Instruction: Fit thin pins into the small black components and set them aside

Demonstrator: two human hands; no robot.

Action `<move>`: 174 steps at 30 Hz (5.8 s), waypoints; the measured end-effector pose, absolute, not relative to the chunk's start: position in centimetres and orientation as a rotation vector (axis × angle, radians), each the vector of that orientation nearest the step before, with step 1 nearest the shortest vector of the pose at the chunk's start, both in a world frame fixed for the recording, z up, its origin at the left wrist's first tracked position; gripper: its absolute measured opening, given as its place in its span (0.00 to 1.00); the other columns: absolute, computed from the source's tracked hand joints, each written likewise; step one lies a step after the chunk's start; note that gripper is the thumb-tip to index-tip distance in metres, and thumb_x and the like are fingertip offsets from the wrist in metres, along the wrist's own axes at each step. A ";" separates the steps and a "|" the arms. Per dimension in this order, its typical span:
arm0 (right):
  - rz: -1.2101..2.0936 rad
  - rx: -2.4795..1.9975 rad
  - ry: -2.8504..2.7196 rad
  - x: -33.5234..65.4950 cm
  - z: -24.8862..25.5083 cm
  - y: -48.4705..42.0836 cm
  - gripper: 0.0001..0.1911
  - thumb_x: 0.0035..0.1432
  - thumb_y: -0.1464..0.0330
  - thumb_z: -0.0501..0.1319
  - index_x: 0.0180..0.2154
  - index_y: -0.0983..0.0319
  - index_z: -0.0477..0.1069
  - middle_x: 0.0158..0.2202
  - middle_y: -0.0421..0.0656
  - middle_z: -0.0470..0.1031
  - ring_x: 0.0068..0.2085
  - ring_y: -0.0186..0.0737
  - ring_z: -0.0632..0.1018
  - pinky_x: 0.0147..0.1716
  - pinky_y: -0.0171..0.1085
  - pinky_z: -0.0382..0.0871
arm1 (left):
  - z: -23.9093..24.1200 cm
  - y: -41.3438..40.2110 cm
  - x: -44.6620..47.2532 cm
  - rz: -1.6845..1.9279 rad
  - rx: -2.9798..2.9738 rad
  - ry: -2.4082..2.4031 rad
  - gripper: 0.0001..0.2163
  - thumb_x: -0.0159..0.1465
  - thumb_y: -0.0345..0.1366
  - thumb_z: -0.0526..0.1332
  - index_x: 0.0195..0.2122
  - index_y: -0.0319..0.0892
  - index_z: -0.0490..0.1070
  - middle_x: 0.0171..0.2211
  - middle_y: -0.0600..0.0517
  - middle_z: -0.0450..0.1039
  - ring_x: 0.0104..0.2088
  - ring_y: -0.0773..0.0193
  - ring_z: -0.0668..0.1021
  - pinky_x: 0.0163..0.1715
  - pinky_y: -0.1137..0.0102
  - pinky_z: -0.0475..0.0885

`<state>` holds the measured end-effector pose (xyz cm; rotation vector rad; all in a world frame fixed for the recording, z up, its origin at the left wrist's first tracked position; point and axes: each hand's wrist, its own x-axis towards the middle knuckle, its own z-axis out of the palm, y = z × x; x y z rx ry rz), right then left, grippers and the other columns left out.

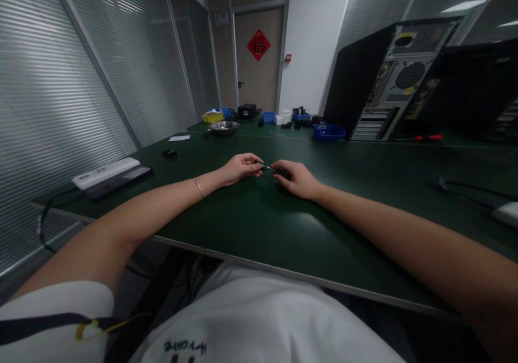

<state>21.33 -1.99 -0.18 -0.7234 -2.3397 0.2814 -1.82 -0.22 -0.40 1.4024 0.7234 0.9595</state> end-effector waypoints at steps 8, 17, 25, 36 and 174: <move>0.273 -0.657 -2.352 21.6 -0.2 -2.2 0.13 0.56 0.71 0.57 0.44 0.63 0.70 0.41 0.45 0.75 0.41 0.40 0.75 0.41 0.38 0.67 | -0.5 -0.3 -1.7 0.945 1.383 0.696 0.13 0.54 0.26 0.67 0.40 0.32 0.69 0.30 0.47 0.76 0.31 0.67 0.78 0.34 0.72 0.73; 0.305 -0.661 -2.363 21.7 0.2 -2.5 0.13 0.56 0.72 0.57 0.44 0.63 0.70 0.39 0.45 0.75 0.39 0.39 0.74 0.40 0.37 0.66 | -0.4 -0.3 -1.6 0.936 1.302 0.689 0.10 0.56 0.23 0.64 0.40 0.33 0.70 0.31 0.47 0.76 0.31 0.67 0.79 0.35 0.73 0.73; 0.392 -0.664 -2.361 21.6 0.3 -2.5 0.13 0.57 0.69 0.57 0.45 0.64 0.70 0.40 0.45 0.75 0.38 0.39 0.74 0.38 0.37 0.66 | -0.3 -0.5 -1.8 0.942 1.276 0.680 0.10 0.57 0.22 0.63 0.41 0.33 0.70 0.32 0.46 0.76 0.33 0.66 0.79 0.38 0.71 0.73; 0.506 -0.659 -2.372 21.5 0.5 -2.3 0.14 0.58 0.66 0.57 0.45 0.62 0.71 0.39 0.45 0.76 0.36 0.39 0.74 0.36 0.38 0.67 | -0.1 -0.6 -2.3 0.910 1.307 0.678 0.11 0.57 0.24 0.64 0.41 0.33 0.70 0.33 0.45 0.75 0.36 0.64 0.79 0.41 0.69 0.73; 0.453 -0.803 -2.325 21.5 0.4 -1.8 0.12 0.57 0.68 0.57 0.43 0.63 0.70 0.37 0.44 0.74 0.34 0.37 0.71 0.34 0.36 0.64 | 4.9 2.8 -24.1 2.251 0.527 1.013 0.10 0.67 0.23 0.42 0.29 0.37 0.54 0.24 0.53 0.58 0.25 0.74 0.65 0.24 0.80 0.60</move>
